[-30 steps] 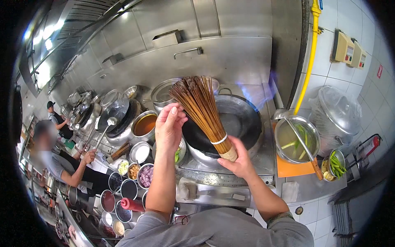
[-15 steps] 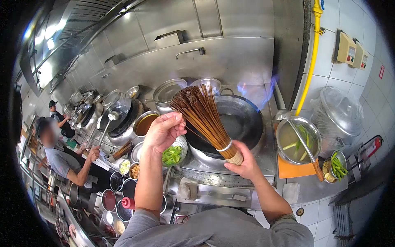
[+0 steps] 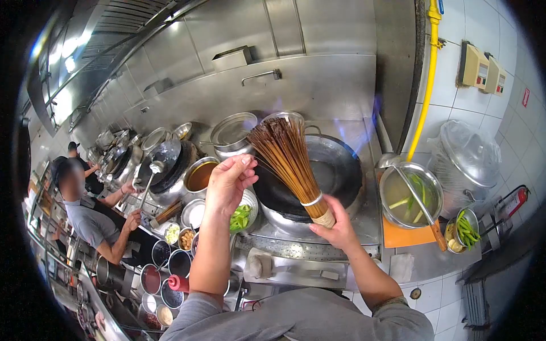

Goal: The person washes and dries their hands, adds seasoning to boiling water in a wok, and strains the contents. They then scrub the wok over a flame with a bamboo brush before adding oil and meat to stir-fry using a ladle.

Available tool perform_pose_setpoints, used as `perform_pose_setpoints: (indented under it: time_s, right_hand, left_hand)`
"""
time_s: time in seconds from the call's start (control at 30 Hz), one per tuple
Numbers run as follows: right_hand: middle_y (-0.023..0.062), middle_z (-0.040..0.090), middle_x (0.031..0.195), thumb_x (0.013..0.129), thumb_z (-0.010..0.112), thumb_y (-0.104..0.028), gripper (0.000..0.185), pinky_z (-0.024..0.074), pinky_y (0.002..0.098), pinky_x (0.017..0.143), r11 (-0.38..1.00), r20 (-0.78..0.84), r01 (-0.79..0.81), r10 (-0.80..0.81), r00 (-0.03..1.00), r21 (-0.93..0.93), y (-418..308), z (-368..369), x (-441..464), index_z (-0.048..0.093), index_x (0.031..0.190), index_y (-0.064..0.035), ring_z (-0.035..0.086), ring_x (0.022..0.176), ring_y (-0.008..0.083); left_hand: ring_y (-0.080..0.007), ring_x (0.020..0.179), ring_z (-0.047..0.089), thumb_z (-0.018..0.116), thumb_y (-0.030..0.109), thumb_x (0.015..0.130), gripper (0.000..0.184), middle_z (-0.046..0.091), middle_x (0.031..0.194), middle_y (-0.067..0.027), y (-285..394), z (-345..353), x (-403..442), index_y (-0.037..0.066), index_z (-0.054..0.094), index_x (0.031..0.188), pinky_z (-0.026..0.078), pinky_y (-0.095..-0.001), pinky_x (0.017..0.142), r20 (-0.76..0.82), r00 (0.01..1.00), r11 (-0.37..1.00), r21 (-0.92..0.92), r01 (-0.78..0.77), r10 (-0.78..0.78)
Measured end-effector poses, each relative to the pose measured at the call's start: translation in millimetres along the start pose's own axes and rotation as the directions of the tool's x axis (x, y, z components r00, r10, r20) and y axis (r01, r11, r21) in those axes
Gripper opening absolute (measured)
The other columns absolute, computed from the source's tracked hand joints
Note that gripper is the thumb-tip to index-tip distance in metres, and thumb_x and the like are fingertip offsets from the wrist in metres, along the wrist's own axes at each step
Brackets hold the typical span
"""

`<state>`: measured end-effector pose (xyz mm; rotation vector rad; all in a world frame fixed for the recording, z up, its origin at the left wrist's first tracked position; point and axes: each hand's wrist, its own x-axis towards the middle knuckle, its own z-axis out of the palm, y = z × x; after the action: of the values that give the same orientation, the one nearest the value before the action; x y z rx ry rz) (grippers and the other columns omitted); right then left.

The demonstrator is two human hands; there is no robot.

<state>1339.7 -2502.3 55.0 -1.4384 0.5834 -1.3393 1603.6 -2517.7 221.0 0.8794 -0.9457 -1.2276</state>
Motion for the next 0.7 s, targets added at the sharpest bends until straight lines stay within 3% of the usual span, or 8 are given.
perform_pose_setpoints:
  time_s: [0.07,0.37,0.47,0.57,0.7]
  right_hand:
    - [0.0099,0.055,0.137,0.080,0.083,-0.008,0.081,0.0399,0.0347,0.107,0.998,0.003,-0.025,0.025,1.000,0.049,0.6,-0.8,-0.7,0.039,0.147,0.0009,0.051,0.127,0.0176]
    - [0.0095,0.055,0.134,0.081,0.082,-0.009,0.080,0.0410,0.0351,0.107,1.000,0.017,-0.025,0.025,1.000,0.003,3.6,-1.3,-1.2,0.038,0.147,0.0006,0.053,0.125,0.0181]
    - [0.0112,0.059,0.128,0.082,0.081,-0.006,0.079,0.0485,0.0346,0.096,0.994,0.034,-0.058,0.055,0.998,0.093,-3.7,4.4,-0.3,0.037,0.147,-0.0009,0.060,0.112,0.0172]
    - [0.0167,0.063,0.118,0.082,0.077,-0.009,0.080,0.0561,0.0327,0.073,0.975,0.068,-0.180,0.172,0.983,0.131,-13.6,6.7,-0.2,0.033,0.149,-0.0040,0.067,0.089,0.0197]
    - [0.0184,0.064,0.111,0.085,0.076,-0.016,0.078,0.0542,0.0315,0.065,0.943,0.105,-0.203,0.181,0.978,0.262,-4.3,8.1,0.9,0.033,0.149,-0.0054,0.066,0.076,0.0205]
  left_hand:
    - [-0.0100,0.081,0.066,0.074,0.020,0.094,0.021,0.072,0.098,-0.0045,-2.4,0.6,-3.3,0.004,0.071,0.106,0.058,-0.0279,0.077,0.007,1.000,1.000,-0.013,-0.012,0.012]
    - [-0.0104,0.088,0.066,0.070,0.014,0.097,0.016,0.071,0.102,-0.0047,-23.6,4.2,-5.9,0.006,0.070,0.111,0.056,-0.0276,0.081,0.087,0.996,0.997,-0.075,-0.020,0.026]
    - [-0.0108,0.086,0.067,0.069,0.009,0.096,0.013,0.071,0.103,-0.0055,-30.7,7.0,-5.8,0.005,0.070,0.108,0.057,-0.0278,0.079,0.085,0.993,0.995,-0.048,-0.082,0.086]
    - [-0.0108,0.087,0.067,0.068,0.006,0.096,0.011,0.071,0.104,-0.0057,-37.2,4.7,-5.1,0.004,0.070,0.106,0.057,-0.0277,0.079,0.106,0.977,0.982,0.008,-0.186,0.184]
    - [-0.0102,0.088,0.065,0.069,0.004,0.095,0.016,0.070,0.108,-0.0049,-41.0,9.5,-7.6,0.003,0.068,0.111,0.055,-0.0274,0.081,0.189,0.941,0.952,0.075,-0.298,0.280]
